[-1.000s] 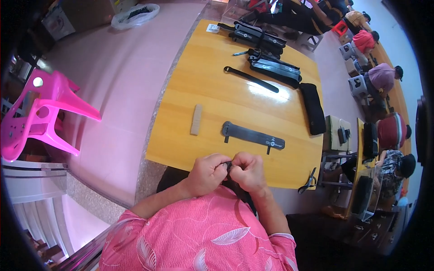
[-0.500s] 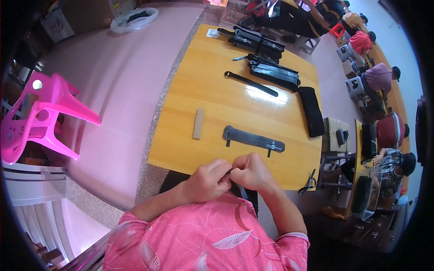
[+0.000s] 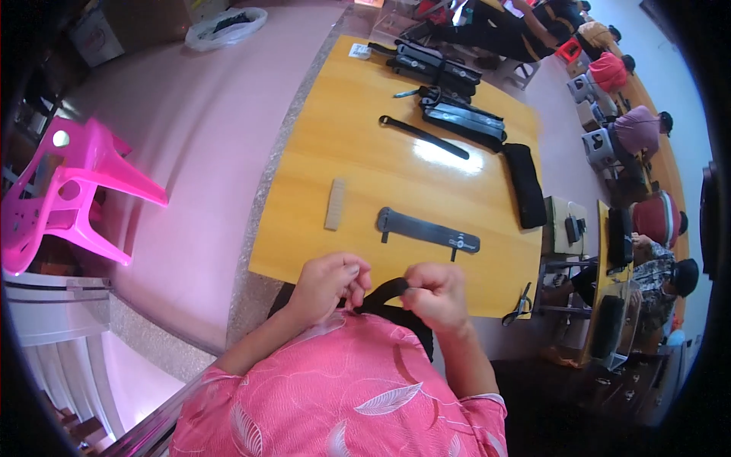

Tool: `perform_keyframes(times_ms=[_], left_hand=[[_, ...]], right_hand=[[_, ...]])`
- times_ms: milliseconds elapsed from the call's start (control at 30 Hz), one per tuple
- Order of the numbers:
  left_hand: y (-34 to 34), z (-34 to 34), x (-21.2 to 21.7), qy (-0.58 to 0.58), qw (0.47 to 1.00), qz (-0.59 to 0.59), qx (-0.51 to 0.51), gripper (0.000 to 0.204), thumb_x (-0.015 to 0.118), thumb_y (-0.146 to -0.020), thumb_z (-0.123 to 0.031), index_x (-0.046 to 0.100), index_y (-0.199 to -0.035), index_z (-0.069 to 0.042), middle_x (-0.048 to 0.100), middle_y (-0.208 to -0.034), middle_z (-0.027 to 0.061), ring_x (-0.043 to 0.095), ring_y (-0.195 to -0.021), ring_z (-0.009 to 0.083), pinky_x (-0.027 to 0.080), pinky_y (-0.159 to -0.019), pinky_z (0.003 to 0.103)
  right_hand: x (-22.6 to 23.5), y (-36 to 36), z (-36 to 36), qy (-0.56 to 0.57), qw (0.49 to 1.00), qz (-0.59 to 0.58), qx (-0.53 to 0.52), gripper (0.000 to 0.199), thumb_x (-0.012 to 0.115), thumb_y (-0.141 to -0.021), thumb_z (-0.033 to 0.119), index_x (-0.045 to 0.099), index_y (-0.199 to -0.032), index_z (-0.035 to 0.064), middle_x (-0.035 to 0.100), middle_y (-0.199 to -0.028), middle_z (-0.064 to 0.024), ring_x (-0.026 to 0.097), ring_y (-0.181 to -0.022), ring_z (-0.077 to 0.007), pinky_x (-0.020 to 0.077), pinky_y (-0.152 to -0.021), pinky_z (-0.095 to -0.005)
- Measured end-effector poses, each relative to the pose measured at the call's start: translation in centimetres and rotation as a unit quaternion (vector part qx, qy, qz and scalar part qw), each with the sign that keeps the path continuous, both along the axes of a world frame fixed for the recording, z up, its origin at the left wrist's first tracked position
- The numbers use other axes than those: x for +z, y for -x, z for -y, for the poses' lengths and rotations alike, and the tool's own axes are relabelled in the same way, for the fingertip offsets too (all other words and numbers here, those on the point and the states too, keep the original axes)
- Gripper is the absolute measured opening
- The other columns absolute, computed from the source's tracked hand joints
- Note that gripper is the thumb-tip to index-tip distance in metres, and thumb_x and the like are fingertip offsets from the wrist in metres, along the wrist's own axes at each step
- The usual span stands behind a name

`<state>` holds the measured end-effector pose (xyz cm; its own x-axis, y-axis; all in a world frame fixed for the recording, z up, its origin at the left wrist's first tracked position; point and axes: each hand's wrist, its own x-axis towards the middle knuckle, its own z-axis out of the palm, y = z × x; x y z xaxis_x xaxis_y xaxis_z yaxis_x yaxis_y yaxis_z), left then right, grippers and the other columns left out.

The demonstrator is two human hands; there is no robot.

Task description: Assembling metal fasteners and components onto black textile straps on a workbench.

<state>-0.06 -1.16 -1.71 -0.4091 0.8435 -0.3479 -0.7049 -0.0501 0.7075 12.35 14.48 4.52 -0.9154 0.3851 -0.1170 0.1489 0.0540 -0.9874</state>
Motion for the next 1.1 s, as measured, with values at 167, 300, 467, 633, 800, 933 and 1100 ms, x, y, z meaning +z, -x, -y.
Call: perform_keyframes(times_ms=[167,300,467,633,800,933,1100], left_hand=[[0.1,0.9,3.0,-0.037,0.904,-0.412,-0.107,0.034,0.065,-0.086,-0.032,0.057,-0.096,-0.001,0.059,-0.076,0.0054,0.055,-0.062,0.0153,0.043,-0.054,0.027],[-0.3,0.1,2.1,-0.080,0.853,-0.514,-0.048,0.024,0.059,-0.089,-0.023,0.057,-0.088,0.001,0.056,-0.071,0.0116,0.054,-0.060,0.0208,0.043,-0.055,0.032],[-0.9,-0.3,1.6,0.013,0.886,-0.463,-0.033,0.019,0.049,-0.091,-0.013,0.056,-0.082,0.002,0.055,-0.068,0.0146,0.055,-0.060,0.0246,0.043,-0.055,0.034],[-1.1,-1.0,2.5,0.052,0.856,-0.514,0.015,0.019,0.047,-0.091,-0.011,0.056,-0.082,0.004,0.056,-0.068,0.0144,0.057,-0.060,0.0215,0.044,-0.057,0.035],[-1.4,-0.3,4.3,0.062,0.906,-0.418,-0.025,0.019,0.048,-0.093,-0.012,0.057,-0.085,0.003,0.059,-0.069,0.0083,0.057,-0.061,0.0123,0.046,-0.056,0.029],[-1.5,-0.5,3.5,0.056,0.953,-0.295,-0.044,0.021,0.049,-0.094,-0.014,0.057,-0.084,0.002,0.059,-0.066,0.0054,0.056,-0.057,0.0097,0.046,-0.052,0.026],[2.0,-0.6,1.9,0.151,0.919,-0.306,0.199,0.028,0.049,-0.093,-0.022,0.054,-0.073,-0.003,0.053,-0.054,0.0044,0.050,-0.042,0.0114,0.041,-0.039,0.026]], right_hand=[[-0.9,0.5,1.4,0.077,0.996,0.012,0.039,0.011,0.057,-0.070,0.004,0.052,-0.061,-0.0003,0.046,-0.055,0.0028,0.040,-0.055,-0.0042,0.0301,-0.046,-0.0246],[-2.7,0.8,2.1,0.106,0.993,-0.036,0.038,0.012,0.057,-0.070,0.004,0.052,-0.060,-0.0006,0.047,-0.055,0.0008,0.042,-0.054,-0.0052,0.0317,-0.046,-0.0244],[-3.3,0.7,2.2,0.053,0.996,-0.069,0.004,0.012,0.053,-0.070,-0.004,0.049,-0.059,-0.0010,0.052,-0.057,-0.0015,0.046,-0.055,-0.0061,0.0356,-0.048,-0.0231],[-2.0,1.2,2.6,-0.061,0.998,0.007,-0.029,0.016,0.059,-0.079,0.006,0.059,-0.065,-0.0017,0.055,-0.057,-0.0009,0.046,-0.053,-0.0058,0.0363,-0.046,-0.0237],[-0.5,1.3,1.4,0.030,0.994,0.084,0.054,0.028,0.062,-0.087,0.018,0.063,-0.067,-0.0007,0.056,-0.058,-0.0010,0.048,-0.054,-0.0052,0.0374,-0.047,-0.0227],[-1.2,0.5,1.5,0.156,0.986,0.011,0.053,0.030,0.059,-0.090,0.018,0.062,-0.066,0.0003,0.057,-0.061,-0.0009,0.049,-0.055,-0.0060,0.0375,-0.048,-0.0213],[-0.1,-2.1,0.9,-0.168,0.983,-0.033,-0.066,0.019,0.060,-0.077,0.003,0.057,-0.058,0.0008,0.054,-0.057,-0.0012,0.049,-0.050,-0.0091,0.0372,-0.046,-0.0212]])
